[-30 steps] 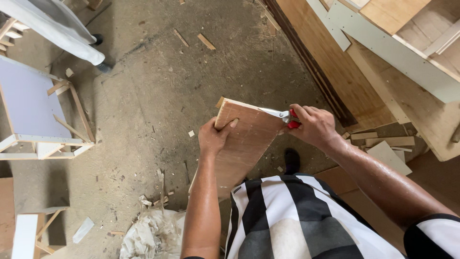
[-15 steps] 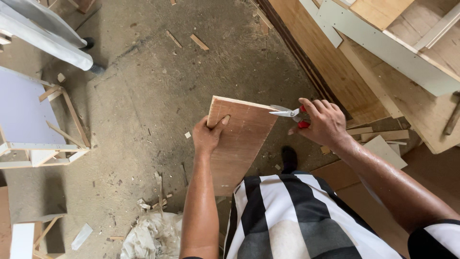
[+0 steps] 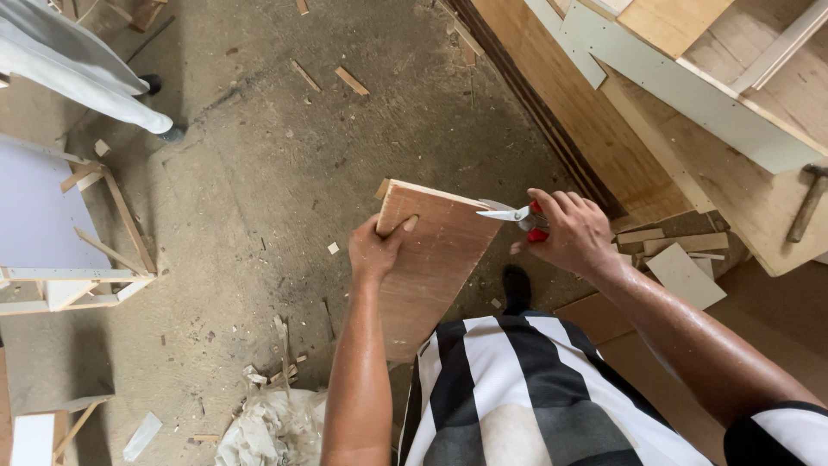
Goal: The person assembles a wooden shelf unit by hammering nails into boards, lifting the structure, and trimming a plywood panel with snips.
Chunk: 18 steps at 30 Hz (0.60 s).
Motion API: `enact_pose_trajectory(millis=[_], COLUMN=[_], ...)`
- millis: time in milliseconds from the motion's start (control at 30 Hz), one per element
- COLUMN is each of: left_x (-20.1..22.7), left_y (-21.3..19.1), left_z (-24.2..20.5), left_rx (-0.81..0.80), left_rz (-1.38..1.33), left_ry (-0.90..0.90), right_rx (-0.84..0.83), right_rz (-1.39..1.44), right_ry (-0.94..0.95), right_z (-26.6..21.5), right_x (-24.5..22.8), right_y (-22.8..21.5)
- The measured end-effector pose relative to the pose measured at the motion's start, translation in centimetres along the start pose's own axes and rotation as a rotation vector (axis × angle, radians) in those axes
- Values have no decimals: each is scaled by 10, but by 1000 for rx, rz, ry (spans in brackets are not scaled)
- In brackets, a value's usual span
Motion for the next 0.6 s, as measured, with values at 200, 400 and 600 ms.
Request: enact_pose_trajectory(millis=[200,400,600], left_x=[8,4,2], left_y=[4,9,16], left_z=[-3,5,13], left_rx=[-39,-40,-50], left_rz=[23,-23,-18], left_ry=[18,42,-38], right_rx=[-2,-127,6], right_rz=[8,140,84], right_ry=[5,155,90], right_z=[-7,-17,-2], right_x=[4,25,25], right_y=[12,37,6])
Point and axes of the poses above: each hand's wrist, its own z-axis towards the middle knuckle, its own y-axis out of the palm, x = y × z, the point moved 5 cm from there along z, towards the middle knuckle, and after that the axes turned 2 degrees about -x, right-handed, at the moved point
